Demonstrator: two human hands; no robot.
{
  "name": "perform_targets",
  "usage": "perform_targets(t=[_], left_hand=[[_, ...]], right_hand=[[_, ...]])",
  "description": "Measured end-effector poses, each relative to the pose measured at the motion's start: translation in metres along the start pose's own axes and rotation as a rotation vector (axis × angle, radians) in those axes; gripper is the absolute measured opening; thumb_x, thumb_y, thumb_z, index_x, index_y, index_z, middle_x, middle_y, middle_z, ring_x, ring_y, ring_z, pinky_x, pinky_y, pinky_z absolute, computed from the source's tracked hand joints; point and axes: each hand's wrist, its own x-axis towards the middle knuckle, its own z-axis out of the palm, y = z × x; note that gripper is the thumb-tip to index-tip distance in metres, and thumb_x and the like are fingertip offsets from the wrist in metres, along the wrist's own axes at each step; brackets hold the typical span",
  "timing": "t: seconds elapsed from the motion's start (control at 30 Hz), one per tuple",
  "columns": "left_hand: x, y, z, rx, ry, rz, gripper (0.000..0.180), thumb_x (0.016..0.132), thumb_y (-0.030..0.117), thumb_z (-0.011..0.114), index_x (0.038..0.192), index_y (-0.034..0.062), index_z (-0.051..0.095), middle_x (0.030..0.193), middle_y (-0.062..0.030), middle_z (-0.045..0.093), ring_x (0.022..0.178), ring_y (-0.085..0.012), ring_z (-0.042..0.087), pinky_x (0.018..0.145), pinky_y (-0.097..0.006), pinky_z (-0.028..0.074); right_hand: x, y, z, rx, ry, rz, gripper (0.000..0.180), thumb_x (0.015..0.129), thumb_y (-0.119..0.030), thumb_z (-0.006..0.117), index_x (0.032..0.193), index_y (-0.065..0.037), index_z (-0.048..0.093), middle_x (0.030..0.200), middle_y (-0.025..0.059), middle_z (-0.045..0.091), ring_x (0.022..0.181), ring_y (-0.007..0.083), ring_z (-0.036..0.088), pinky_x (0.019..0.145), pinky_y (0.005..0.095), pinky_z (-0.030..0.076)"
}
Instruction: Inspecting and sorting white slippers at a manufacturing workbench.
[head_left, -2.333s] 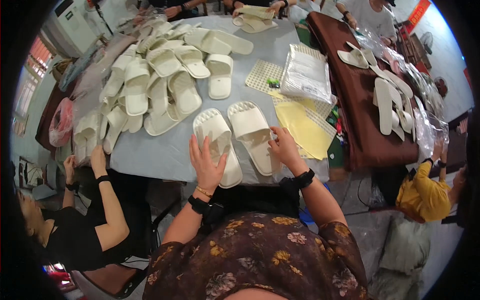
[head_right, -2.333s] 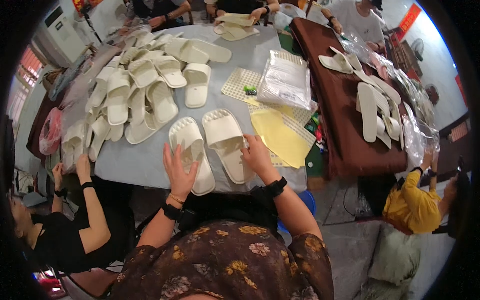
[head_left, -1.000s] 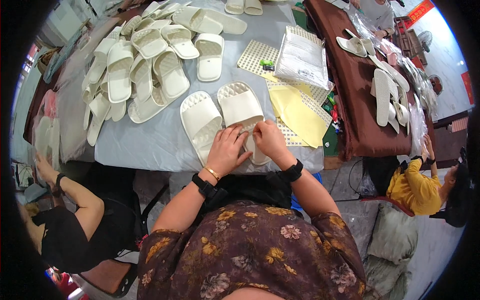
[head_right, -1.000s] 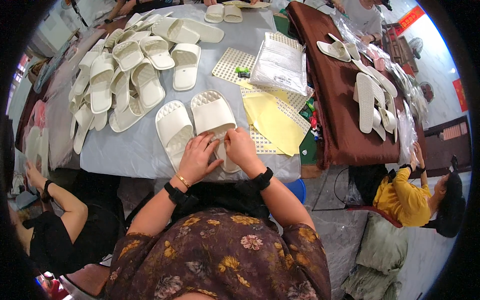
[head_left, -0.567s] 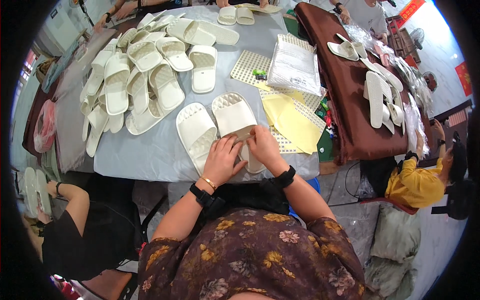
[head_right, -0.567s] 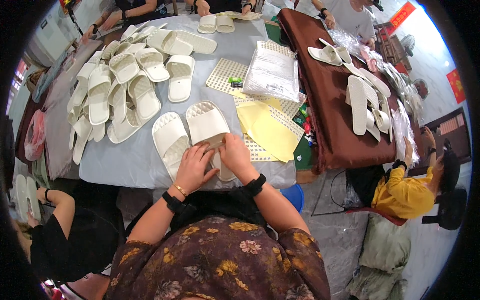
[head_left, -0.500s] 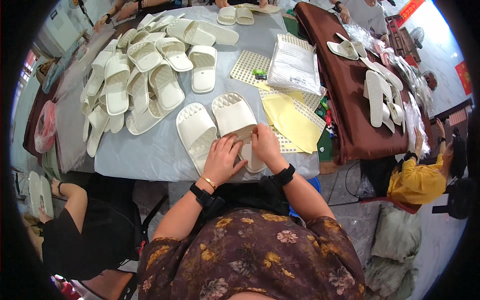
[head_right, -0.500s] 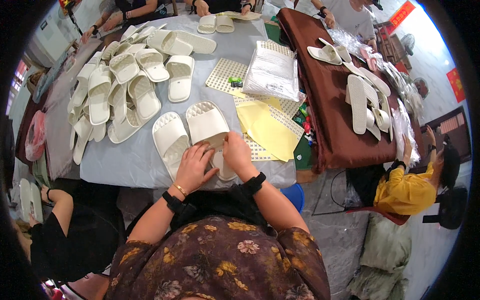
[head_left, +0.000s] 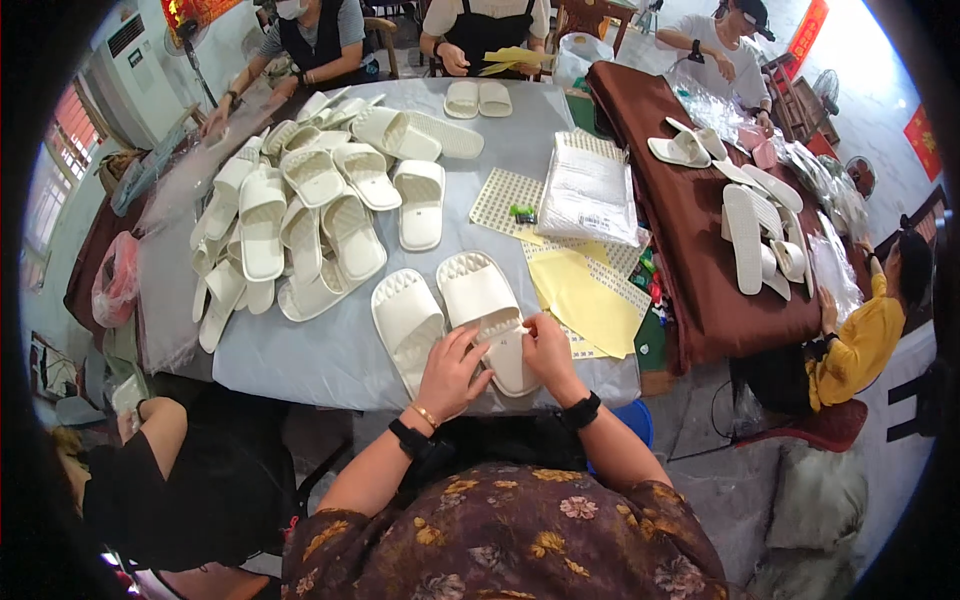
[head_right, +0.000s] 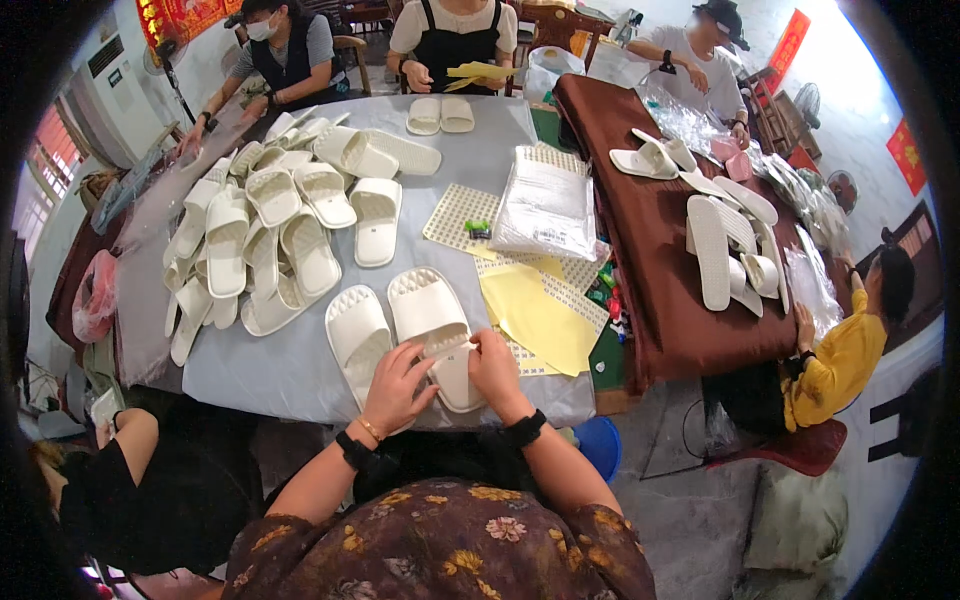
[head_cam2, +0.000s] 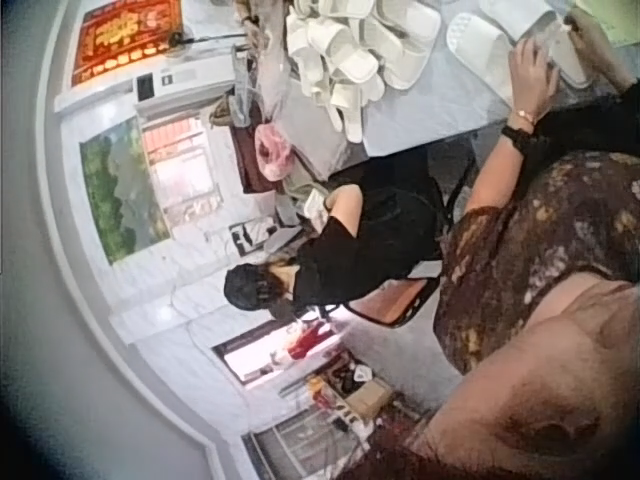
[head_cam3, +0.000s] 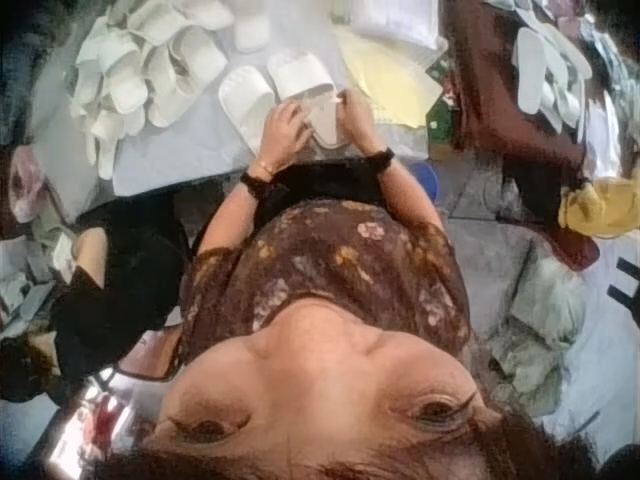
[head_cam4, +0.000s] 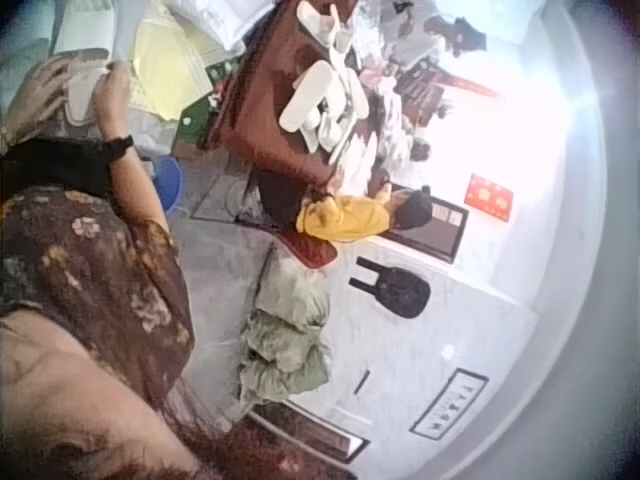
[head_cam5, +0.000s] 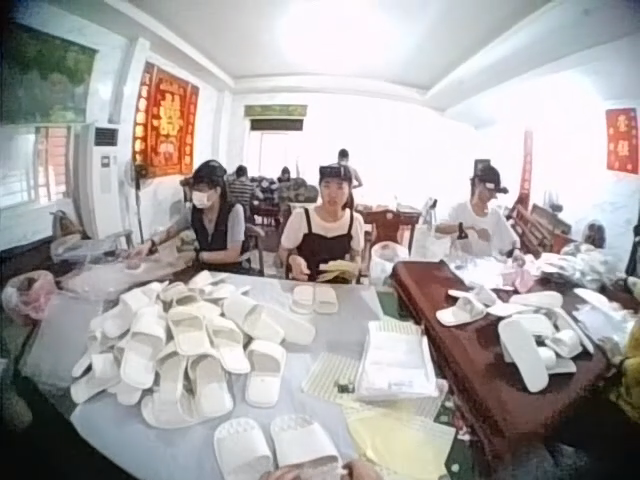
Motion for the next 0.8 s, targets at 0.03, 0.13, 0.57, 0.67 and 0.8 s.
perform_targets(t=[0.03, 0.13, 0.57, 0.67, 0.8], left_hand=[[-0.002, 0.000, -0.003, -0.037, 0.035, -0.035, 0.040, 0.079, 0.023, 0.073, 0.113, 0.0049, 0.063, 0.119, -0.0152, 0.057, 0.117, -0.0331, 0.050, 0.099, -0.044, 0.040], [-0.011, 0.002, -0.009, -0.080, 0.141, -0.147, 0.026, 0.080, 0.020, 0.072, 0.101, 0.0051, 0.068, 0.102, -0.0136, 0.061, 0.105, -0.0322, 0.054, 0.095, -0.042, 0.043], [0.011, 0.015, -0.005, -0.076, 0.035, -0.396, 0.043, 0.081, 0.035, 0.071, 0.116, 0.0102, 0.066, 0.110, -0.0165, 0.056, 0.108, -0.0364, 0.051, 0.093, -0.046, 0.041], [0.005, 0.014, -0.003, -0.039, 0.096, -0.382, 0.044, 0.081, 0.035, 0.071, 0.115, 0.0085, 0.066, 0.112, -0.0192, 0.054, 0.106, -0.0389, 0.052, 0.092, -0.046, 0.042], [-0.001, 0.014, 0.003, 0.248, 0.179, -0.283, 0.051, 0.082, 0.040, 0.070, 0.118, 0.0057, 0.063, 0.122, -0.0252, 0.052, 0.112, -0.0445, 0.049, 0.097, -0.052, 0.039]], right_hand=[[-0.003, 0.004, -0.003, 0.055, -0.007, 0.010, 0.018, 0.082, -0.004, 0.062, 0.100, 0.000, 0.061, 0.084, 0.0161, 0.063, 0.075, 0.0286, 0.062, 0.069, 0.0381, 0.051], [-0.012, -0.001, -0.009, 0.179, -0.011, 0.027, 0.017, 0.083, -0.005, 0.062, 0.099, 0.000, 0.060, 0.086, 0.0166, 0.061, 0.074, 0.0317, 0.061, 0.067, 0.0399, 0.050], [-0.028, 0.001, -0.012, 0.328, 0.089, 0.066, 0.011, 0.088, -0.005, 0.062, 0.098, 0.001, 0.061, 0.082, 0.0136, 0.064, 0.070, 0.0227, 0.064, 0.065, 0.0330, 0.052], [-0.027, 0.006, -0.011, 0.337, 0.113, 0.059, 0.010, 0.089, -0.005, 0.062, 0.097, 0.001, 0.062, 0.080, 0.0132, 0.064, 0.069, 0.0216, 0.064, 0.064, 0.0321, 0.051], [-0.025, 0.008, -0.011, 0.320, 0.081, 0.064, 0.009, 0.089, -0.006, 0.061, 0.096, 0.000, 0.062, 0.080, 0.0130, 0.064, 0.068, 0.0216, 0.063, 0.064, 0.0321, 0.051]])
